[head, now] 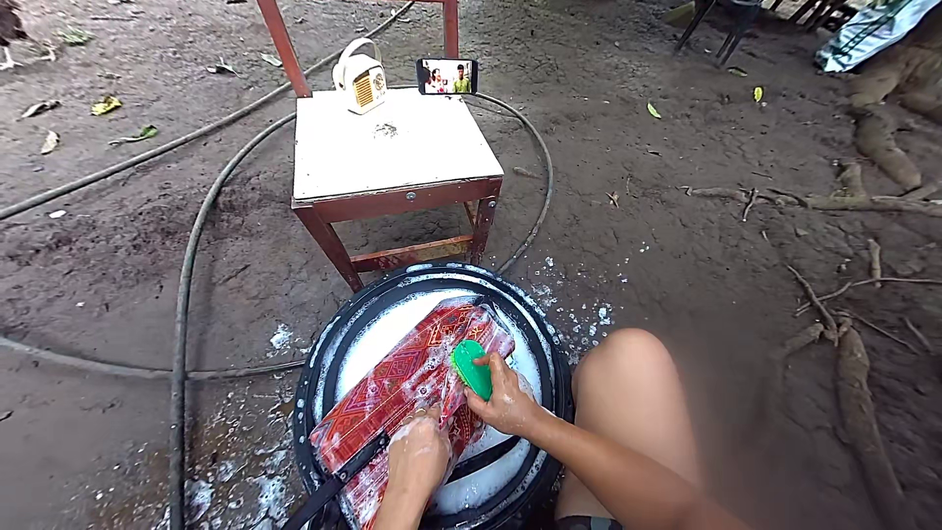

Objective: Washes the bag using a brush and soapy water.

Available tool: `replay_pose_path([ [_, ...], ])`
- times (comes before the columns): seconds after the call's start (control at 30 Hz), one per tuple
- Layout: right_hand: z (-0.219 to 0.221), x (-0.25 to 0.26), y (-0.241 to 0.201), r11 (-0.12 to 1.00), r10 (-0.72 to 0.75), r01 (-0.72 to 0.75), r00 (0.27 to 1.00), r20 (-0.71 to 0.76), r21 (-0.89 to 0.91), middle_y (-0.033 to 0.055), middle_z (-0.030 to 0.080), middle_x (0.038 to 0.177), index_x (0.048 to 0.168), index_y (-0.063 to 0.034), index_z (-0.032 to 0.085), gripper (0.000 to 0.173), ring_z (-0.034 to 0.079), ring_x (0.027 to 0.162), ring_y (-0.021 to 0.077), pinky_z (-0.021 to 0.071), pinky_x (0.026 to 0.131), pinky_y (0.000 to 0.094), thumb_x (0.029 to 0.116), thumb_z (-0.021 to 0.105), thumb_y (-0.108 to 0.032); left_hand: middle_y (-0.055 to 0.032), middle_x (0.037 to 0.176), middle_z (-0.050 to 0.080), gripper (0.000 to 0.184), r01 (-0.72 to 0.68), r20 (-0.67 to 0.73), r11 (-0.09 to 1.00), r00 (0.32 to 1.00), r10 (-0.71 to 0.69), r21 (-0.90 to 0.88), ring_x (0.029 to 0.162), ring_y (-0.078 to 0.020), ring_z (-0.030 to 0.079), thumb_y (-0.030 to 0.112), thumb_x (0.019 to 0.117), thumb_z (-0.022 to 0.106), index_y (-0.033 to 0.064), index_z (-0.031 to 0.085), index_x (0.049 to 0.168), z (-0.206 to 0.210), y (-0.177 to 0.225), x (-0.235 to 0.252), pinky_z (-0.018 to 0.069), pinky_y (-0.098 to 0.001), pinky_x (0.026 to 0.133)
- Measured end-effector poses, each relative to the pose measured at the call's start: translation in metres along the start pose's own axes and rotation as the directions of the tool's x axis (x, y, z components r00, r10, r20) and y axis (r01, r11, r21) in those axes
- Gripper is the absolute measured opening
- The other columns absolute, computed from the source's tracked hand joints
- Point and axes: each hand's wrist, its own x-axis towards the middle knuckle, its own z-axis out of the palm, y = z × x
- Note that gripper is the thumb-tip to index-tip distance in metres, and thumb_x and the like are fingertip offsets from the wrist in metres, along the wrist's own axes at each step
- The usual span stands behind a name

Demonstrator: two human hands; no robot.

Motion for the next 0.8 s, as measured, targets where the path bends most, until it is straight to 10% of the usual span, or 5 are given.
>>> replay_pose_path([
  [0.8, 0.0024, -0.0002, 0.0000, 1.000, 0.017, -0.017, 1.000, -0.009, 0.018, 0.0268, 0.065, 0.123, 0.133, 0.0097, 0.052, 0.057, 0.067, 0.110, 0.0314, 0.0543, 0.097, 0.0408, 0.0876, 0.071, -0.020, -0.0200, 0.132, 0.066, 0.039, -0.003, -0.003, 1.000, 1.000, 0.003, -0.008, 0.128, -0.0361, 0.061, 0.029, 0.1063, 0.055, 0.0031, 0.066, 0.133, 0.0005, -0.0007, -0.0003, 0.0463, -0.0546, 0.106],
])
